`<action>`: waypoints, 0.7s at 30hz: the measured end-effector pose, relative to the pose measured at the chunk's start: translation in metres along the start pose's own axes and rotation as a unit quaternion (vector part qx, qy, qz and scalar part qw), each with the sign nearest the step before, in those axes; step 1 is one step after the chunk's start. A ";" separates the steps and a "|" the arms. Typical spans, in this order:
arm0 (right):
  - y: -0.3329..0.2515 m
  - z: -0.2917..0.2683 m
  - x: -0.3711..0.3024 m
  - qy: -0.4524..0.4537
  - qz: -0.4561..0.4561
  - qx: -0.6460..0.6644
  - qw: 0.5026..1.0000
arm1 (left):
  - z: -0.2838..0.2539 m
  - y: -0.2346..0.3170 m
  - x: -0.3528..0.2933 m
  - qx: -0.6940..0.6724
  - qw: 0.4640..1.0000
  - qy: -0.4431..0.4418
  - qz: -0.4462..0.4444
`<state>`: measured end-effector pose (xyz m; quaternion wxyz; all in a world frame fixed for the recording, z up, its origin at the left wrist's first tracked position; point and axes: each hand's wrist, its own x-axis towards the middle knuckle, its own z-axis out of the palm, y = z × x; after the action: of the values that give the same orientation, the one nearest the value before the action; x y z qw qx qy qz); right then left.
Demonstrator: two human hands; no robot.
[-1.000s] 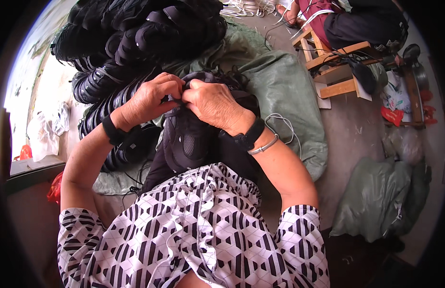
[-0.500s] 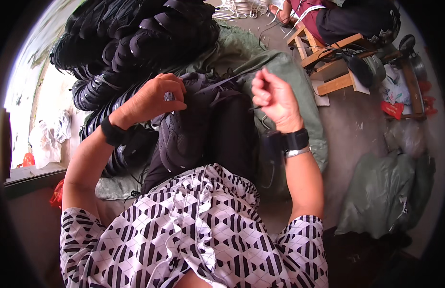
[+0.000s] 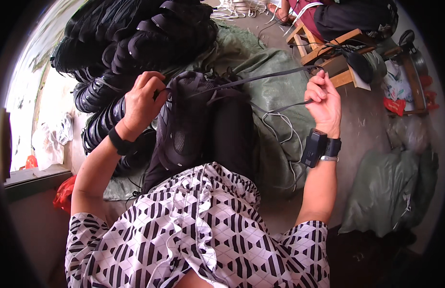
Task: The person threads a black shoelace through the eyelets of a black sneaker resting on their lap. They pull the laces tight and adjust the fit repeatedly, working on a single shoe while surrounded by a large pile of similar footwear.
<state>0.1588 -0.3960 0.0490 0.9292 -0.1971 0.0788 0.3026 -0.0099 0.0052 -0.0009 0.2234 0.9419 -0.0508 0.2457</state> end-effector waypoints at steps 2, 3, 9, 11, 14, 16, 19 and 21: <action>-0.004 -0.002 -0.001 0.002 -0.001 0.033 0.999 | 0.021 -0.007 -0.009 -0.105 0.993 0.021 -0.056; -0.006 -0.001 -0.001 0.001 -0.007 0.040 0.999 | 0.029 -0.012 -0.017 -0.153 0.984 0.029 -0.087; -0.050 -0.010 -0.023 0.001 -0.063 -0.003 0.998 | 0.031 -0.004 -0.026 -0.227 0.962 0.060 -0.137; -0.048 -0.010 -0.022 0.006 -0.046 -0.003 0.999 | 0.034 0.000 -0.025 -0.260 0.951 0.094 -0.139; -0.042 -0.006 -0.024 0.009 -0.040 -0.005 0.999 | 0.017 0.002 -0.018 -0.293 0.951 0.041 -0.092; -0.040 -0.004 -0.025 0.005 -0.039 -0.012 0.999 | 0.007 -0.015 -0.015 -0.406 0.898 -0.070 -0.153; -0.042 -0.005 -0.027 0.010 -0.043 -0.022 0.999 | -0.006 -0.029 -0.004 -0.488 0.835 -0.182 -0.179; -0.040 -0.002 -0.029 0.027 -0.043 -0.007 0.999 | -0.001 -0.023 -0.001 -0.400 0.852 -0.238 -0.241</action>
<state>0.1592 -0.4420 0.0677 0.9374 -0.2150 0.0929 0.2578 -0.0062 0.0260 -0.0095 0.6140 0.7836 0.0327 -0.0886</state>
